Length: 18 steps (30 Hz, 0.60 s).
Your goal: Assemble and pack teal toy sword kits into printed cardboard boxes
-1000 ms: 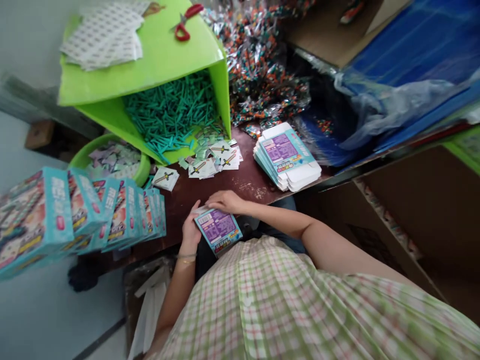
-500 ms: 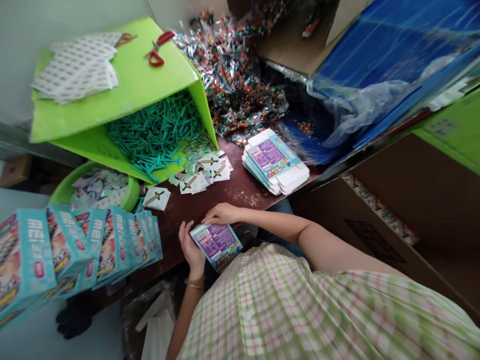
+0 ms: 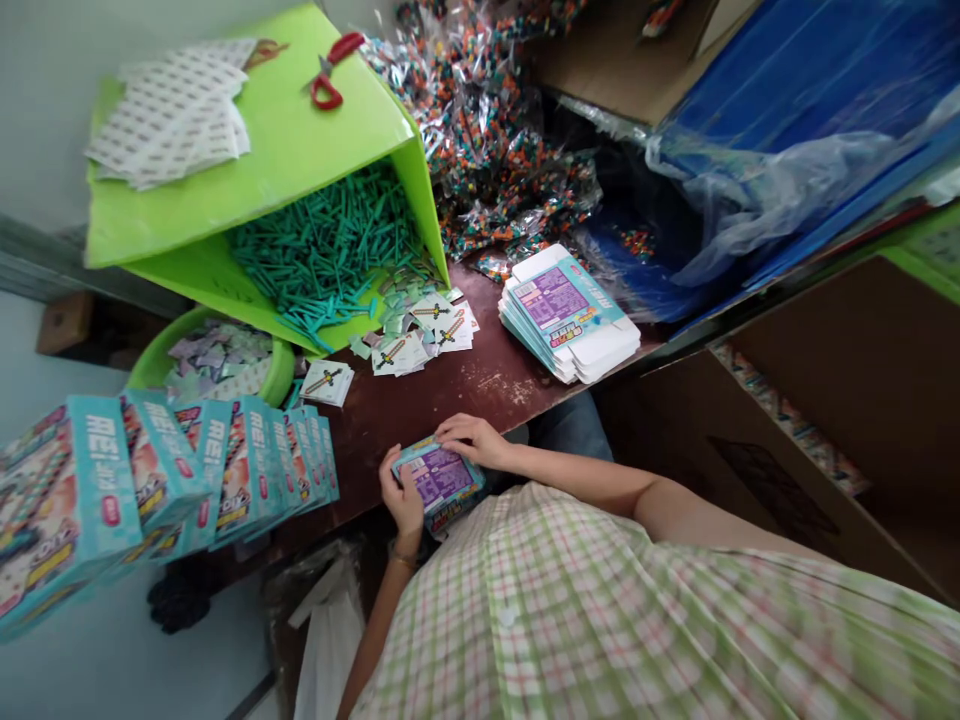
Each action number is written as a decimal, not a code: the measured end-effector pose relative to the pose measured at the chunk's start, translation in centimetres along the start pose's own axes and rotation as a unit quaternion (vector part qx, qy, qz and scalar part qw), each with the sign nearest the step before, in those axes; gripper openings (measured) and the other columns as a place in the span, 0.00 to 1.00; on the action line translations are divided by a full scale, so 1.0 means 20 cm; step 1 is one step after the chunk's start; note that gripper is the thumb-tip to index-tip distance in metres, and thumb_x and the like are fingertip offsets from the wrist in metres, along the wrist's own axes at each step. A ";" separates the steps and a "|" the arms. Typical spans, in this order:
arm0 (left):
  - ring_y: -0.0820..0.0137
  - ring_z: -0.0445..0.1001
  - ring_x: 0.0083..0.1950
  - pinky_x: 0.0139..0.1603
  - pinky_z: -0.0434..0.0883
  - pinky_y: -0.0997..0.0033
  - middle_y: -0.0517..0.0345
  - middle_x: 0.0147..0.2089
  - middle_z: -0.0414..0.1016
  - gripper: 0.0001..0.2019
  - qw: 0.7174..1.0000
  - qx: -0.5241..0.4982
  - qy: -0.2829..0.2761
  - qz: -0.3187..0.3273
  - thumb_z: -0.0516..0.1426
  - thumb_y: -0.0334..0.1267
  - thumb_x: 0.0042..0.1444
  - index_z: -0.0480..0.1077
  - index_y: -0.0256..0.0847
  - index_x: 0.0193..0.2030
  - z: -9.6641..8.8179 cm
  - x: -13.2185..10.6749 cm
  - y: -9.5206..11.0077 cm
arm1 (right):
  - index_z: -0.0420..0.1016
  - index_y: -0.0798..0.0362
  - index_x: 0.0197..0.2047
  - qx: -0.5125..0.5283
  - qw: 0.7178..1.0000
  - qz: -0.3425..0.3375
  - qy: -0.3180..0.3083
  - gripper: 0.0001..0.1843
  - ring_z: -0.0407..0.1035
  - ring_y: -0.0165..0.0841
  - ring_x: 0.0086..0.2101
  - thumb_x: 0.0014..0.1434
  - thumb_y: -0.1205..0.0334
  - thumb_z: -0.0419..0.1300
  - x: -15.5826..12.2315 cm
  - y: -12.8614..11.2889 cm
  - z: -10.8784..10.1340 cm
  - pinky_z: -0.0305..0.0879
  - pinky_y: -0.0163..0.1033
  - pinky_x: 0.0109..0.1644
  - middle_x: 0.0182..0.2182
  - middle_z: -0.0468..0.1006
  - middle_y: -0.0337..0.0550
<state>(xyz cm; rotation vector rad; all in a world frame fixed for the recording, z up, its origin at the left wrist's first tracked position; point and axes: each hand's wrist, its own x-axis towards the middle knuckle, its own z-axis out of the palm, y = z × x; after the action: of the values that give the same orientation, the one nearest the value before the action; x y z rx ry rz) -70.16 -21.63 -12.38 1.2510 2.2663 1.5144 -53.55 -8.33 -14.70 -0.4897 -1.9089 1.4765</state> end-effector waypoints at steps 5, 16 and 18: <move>0.61 0.78 0.55 0.59 0.75 0.58 0.47 0.55 0.78 0.17 0.995 -0.062 0.064 -0.054 0.55 0.52 0.68 0.71 0.41 0.52 -0.01 0.17 0.11 | 0.59 0.51 0.78 0.050 0.997 0.047 0.018 0.48 0.63 0.46 0.71 0.63 0.42 0.69 0.01 -0.09 0.00 0.61 0.54 0.74 0.73 0.65 0.59; 0.53 0.67 0.74 0.75 0.64 0.47 0.34 0.71 0.66 0.27 0.989 0.020 0.106 0.098 0.55 0.54 0.69 0.67 0.39 0.67 -0.02 0.32 0.18 | 0.77 0.51 0.65 -0.229 0.969 -0.044 -0.083 0.24 0.73 0.46 0.61 0.69 0.56 0.65 0.26 -0.30 -0.17 0.69 0.51 0.66 0.61 0.79 0.57; 0.50 0.64 0.76 0.77 0.60 0.42 0.33 0.69 0.69 0.23 0.988 0.074 0.000 0.135 0.56 0.51 0.69 0.70 0.39 0.64 0.04 0.23 0.13 | 0.82 0.53 0.58 -0.226 0.968 -0.038 -0.098 0.17 0.77 0.42 0.55 0.71 0.55 0.63 0.32 -0.22 -0.24 0.71 0.46 0.61 0.54 0.83 0.55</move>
<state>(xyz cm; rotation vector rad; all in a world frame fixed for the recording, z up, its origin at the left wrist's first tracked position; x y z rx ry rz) -71.33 -17.51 -9.27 1.6592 2.3233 1.4444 -54.25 -2.01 -8.18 -0.4784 -2.4091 1.0668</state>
